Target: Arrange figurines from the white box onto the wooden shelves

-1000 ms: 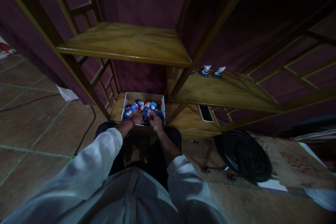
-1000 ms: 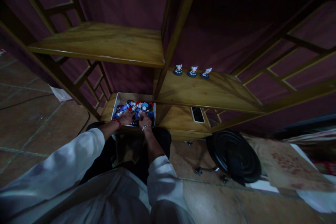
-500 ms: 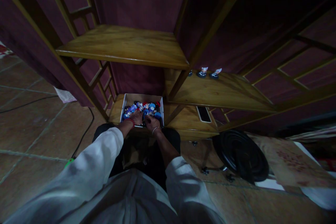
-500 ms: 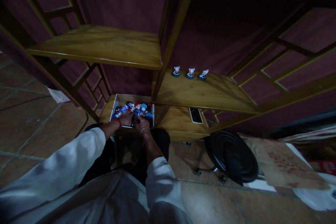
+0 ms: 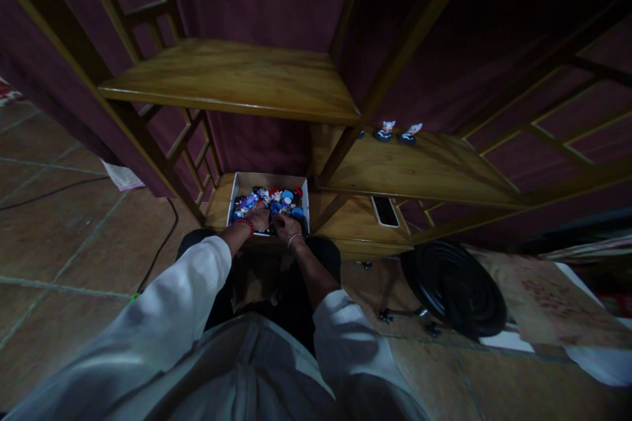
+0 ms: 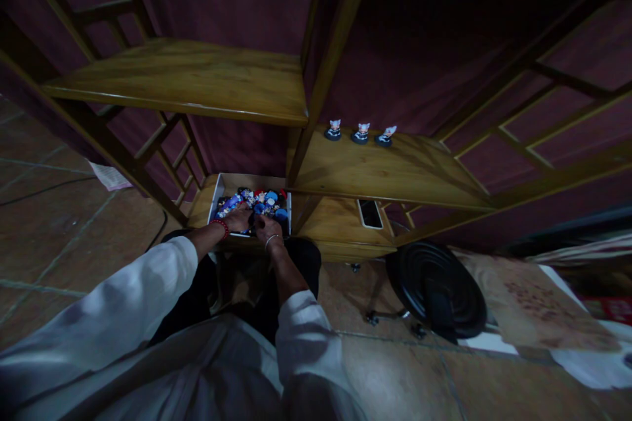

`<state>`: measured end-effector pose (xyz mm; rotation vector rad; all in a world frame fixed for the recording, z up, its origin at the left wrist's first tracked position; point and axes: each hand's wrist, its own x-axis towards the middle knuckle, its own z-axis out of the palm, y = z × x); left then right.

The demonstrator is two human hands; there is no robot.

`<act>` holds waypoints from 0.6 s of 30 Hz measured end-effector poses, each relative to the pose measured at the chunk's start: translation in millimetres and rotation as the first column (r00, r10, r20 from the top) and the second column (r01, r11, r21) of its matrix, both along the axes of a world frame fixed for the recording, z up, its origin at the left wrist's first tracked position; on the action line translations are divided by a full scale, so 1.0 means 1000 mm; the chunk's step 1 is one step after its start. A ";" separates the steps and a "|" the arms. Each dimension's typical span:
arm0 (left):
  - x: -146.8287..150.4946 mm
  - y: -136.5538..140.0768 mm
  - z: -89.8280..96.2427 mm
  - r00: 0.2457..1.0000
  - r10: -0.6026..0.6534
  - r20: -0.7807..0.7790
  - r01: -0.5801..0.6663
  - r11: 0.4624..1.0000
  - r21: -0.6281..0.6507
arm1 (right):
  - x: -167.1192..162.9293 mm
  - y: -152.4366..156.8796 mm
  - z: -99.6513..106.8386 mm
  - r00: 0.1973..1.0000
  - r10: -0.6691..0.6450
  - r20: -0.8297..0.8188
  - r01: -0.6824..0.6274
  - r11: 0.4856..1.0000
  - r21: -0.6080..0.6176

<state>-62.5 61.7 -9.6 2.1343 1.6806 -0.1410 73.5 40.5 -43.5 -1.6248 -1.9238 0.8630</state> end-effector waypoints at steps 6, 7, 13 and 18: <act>0.002 0.000 -0.002 1.000 0.009 -0.022 -0.009 1.000 -0.016 | 0.003 0.001 -0.003 0.993 -0.094 -0.075 0.097 0.995 0.033; 0.002 0.000 -0.003 1.000 0.020 -0.024 -0.020 1.000 -0.017 | 0.004 0.002 -0.005 0.987 -0.130 -0.091 0.134 0.990 0.042; -0.003 -0.002 -0.004 0.999 0.043 0.013 -0.044 0.999 0.012 | 0.002 0.011 -0.016 0.958 -0.284 -0.028 0.285 0.958 0.039; -0.007 -0.009 0.000 0.998 0.053 0.037 -0.055 0.997 0.059 | 0.001 0.016 -0.027 0.970 -0.227 -0.091 0.231 0.972 0.035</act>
